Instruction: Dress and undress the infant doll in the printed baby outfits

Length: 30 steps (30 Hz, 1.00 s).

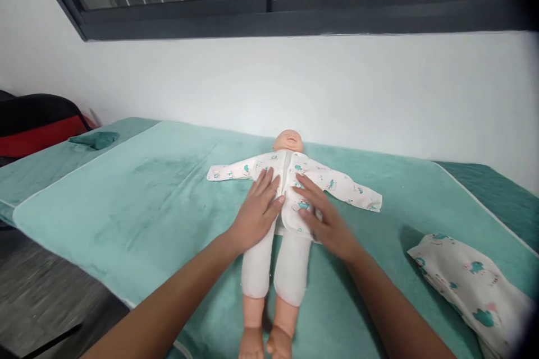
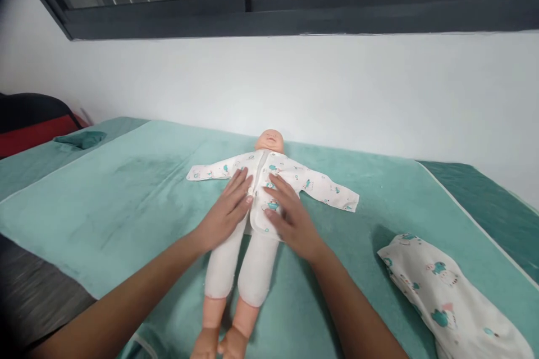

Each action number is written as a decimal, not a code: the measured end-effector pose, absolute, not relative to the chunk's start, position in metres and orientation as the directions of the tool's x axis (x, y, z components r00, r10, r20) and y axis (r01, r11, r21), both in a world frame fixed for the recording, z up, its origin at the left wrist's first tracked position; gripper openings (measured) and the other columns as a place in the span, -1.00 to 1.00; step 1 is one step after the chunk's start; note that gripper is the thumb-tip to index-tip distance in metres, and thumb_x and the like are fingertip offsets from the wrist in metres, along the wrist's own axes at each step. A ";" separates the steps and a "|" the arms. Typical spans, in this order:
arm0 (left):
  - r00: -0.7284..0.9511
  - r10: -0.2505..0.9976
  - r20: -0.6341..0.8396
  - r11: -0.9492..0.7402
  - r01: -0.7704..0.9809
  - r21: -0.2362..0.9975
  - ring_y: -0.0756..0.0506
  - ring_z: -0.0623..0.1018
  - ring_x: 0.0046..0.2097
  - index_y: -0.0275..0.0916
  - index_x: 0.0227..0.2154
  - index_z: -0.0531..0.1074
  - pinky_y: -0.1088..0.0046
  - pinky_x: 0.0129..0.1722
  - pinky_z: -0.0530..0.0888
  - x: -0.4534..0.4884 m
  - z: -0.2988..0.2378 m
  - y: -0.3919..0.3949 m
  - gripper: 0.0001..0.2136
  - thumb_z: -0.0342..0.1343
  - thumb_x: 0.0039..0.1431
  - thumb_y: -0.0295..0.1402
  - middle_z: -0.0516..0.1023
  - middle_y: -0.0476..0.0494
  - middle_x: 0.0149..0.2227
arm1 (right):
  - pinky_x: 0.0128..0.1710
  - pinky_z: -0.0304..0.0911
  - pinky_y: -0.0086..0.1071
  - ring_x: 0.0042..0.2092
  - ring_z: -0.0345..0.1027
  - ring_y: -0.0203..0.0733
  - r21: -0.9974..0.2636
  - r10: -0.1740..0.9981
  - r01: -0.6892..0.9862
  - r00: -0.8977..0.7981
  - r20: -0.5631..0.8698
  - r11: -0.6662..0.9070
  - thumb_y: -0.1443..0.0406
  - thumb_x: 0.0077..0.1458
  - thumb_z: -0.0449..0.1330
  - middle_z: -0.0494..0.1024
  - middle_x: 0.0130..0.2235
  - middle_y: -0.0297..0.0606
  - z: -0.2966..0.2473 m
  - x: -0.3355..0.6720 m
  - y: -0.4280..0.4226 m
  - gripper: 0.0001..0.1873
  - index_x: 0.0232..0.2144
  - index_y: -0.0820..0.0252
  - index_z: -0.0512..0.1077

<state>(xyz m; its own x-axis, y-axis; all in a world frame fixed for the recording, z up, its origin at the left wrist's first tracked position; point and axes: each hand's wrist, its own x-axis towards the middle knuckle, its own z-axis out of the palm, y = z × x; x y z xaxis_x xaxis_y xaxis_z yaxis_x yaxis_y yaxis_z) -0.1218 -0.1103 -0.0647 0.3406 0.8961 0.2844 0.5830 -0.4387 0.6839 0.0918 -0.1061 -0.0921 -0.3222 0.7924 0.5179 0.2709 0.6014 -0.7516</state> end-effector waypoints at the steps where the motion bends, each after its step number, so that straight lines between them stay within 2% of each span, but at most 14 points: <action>1: 0.368 0.881 0.295 -0.463 0.550 0.695 -0.13 -0.08 0.46 -0.05 0.31 0.18 0.09 0.43 -0.18 -0.121 -0.061 -0.114 -0.52 -0.15 0.39 -0.11 -0.01 -0.03 0.44 | 0.35 -0.05 -0.03 0.36 0.06 -0.02 -0.800 0.826 0.221 -0.235 0.512 0.558 0.16 0.28 0.12 0.30 0.31 -0.25 -0.093 0.095 -0.105 -0.61 0.14 -0.03 0.40; 3: 0.366 0.878 0.310 -0.457 0.446 0.769 -0.11 0.14 0.41 -0.04 0.23 0.31 0.15 0.43 -0.11 -0.126 -0.058 -0.116 -0.58 -0.15 0.40 -0.14 0.22 -0.03 0.37 | 0.21 0.16 -0.13 0.17 0.31 -0.06 -0.872 0.883 0.139 -0.053 0.467 0.469 0.15 0.29 0.11 0.51 0.10 -0.23 -0.095 0.102 -0.102 -0.72 -0.01 0.02 0.47; 5: 0.230 0.915 0.332 -0.397 0.351 0.848 -0.10 0.30 0.32 -0.07 0.17 0.37 0.23 0.38 0.09 -0.137 -0.064 -0.114 -0.62 -0.11 0.38 -0.15 0.36 -0.06 0.29 | -0.01 0.28 -0.24 -0.08 0.42 -0.11 -0.907 0.914 0.155 0.045 0.402 0.392 0.11 0.27 0.12 0.57 -0.18 -0.26 -0.098 0.109 -0.099 -0.76 -0.24 0.09 0.49; 7: 0.036 0.943 0.332 -0.325 0.328 0.887 -0.13 0.40 0.23 -0.13 0.10 0.41 0.28 0.26 0.28 -0.152 -0.077 -0.110 -0.64 -0.06 0.35 -0.16 0.44 -0.12 0.21 | -0.25 0.24 -0.32 -0.32 0.34 -0.18 -0.918 0.949 0.264 0.025 0.314 0.297 0.03 0.27 0.09 0.47 -0.43 -0.33 -0.103 0.111 -0.097 -0.63 -0.46 0.12 0.39; 9: -0.019 0.954 0.299 -0.272 0.370 0.889 -0.15 0.49 0.10 -0.18 0.00 0.46 0.28 0.13 0.37 -0.165 -0.094 -0.107 -0.68 -0.02 0.33 -0.18 0.53 -0.16 0.08 | -0.39 0.13 -0.35 -0.43 0.24 -0.21 -0.893 0.975 0.395 -0.028 0.222 0.215 -0.03 0.27 0.04 0.39 -0.54 -0.38 -0.107 0.110 -0.098 -0.52 -0.56 0.13 0.28; 13: 0.050 0.968 0.246 -0.242 0.439 0.865 -0.11 0.52 -0.12 -0.18 -0.13 0.48 0.35 -0.10 0.40 -0.174 -0.114 -0.111 -0.71 -0.07 0.34 -0.16 0.60 -0.10 -0.15 | -0.43 0.09 -0.36 -0.47 0.26 -0.22 -0.873 0.988 0.463 -0.065 0.138 0.153 -0.07 0.29 -0.03 0.42 -0.56 -0.37 -0.109 0.106 -0.109 -0.46 -0.57 0.14 0.28; 17: 0.030 0.972 0.234 -0.221 0.456 0.862 -0.06 0.42 -0.33 -0.19 -0.31 0.41 0.42 -0.30 0.33 -0.174 -0.109 -0.119 -0.66 -0.12 0.35 -0.08 0.50 -0.01 -0.39 | -0.41 0.12 -0.37 -0.47 0.29 -0.24 -0.895 0.987 0.418 -0.098 0.125 0.155 -0.05 0.29 0.00 0.44 -0.56 -0.36 -0.106 0.103 -0.135 -0.47 -0.58 0.15 0.31; 22: 0.106 0.968 0.227 -0.250 0.432 0.867 -0.04 0.37 -0.41 -0.20 -0.47 0.35 0.44 -0.36 0.29 -0.180 -0.107 -0.125 -0.63 -0.05 0.31 -0.04 0.40 0.04 -0.50 | -0.29 0.19 -0.34 -0.38 0.35 -0.19 -0.898 0.984 0.402 -0.078 0.161 0.179 0.01 0.30 0.04 0.51 -0.48 -0.29 -0.110 0.103 -0.173 -0.53 -0.50 0.17 0.43; 26: 0.233 0.938 0.256 -0.340 0.485 0.806 -0.03 0.38 -0.45 -0.21 -0.65 0.25 0.40 -0.31 0.31 -0.187 -0.110 -0.129 -0.53 -0.07 0.33 -0.07 0.34 0.02 -0.60 | -0.22 0.21 -0.32 -0.29 0.36 -0.16 -0.925 0.982 0.347 0.042 0.182 0.156 0.04 0.30 0.05 0.56 -0.36 -0.25 -0.117 0.106 -0.190 -0.58 -0.41 0.16 0.49; 30: 0.312 0.893 0.323 -0.438 0.442 0.783 -0.03 0.38 -0.41 -0.21 -0.63 0.25 0.40 -0.24 0.33 -0.190 -0.112 -0.135 -0.59 -0.03 0.32 -0.15 0.31 0.02 -0.56 | -0.20 0.25 -0.29 -0.26 0.36 -0.15 -0.948 0.976 0.289 0.131 0.175 0.131 0.04 0.28 0.08 0.59 -0.25 -0.21 -0.123 0.108 -0.192 -0.63 -0.34 0.16 0.50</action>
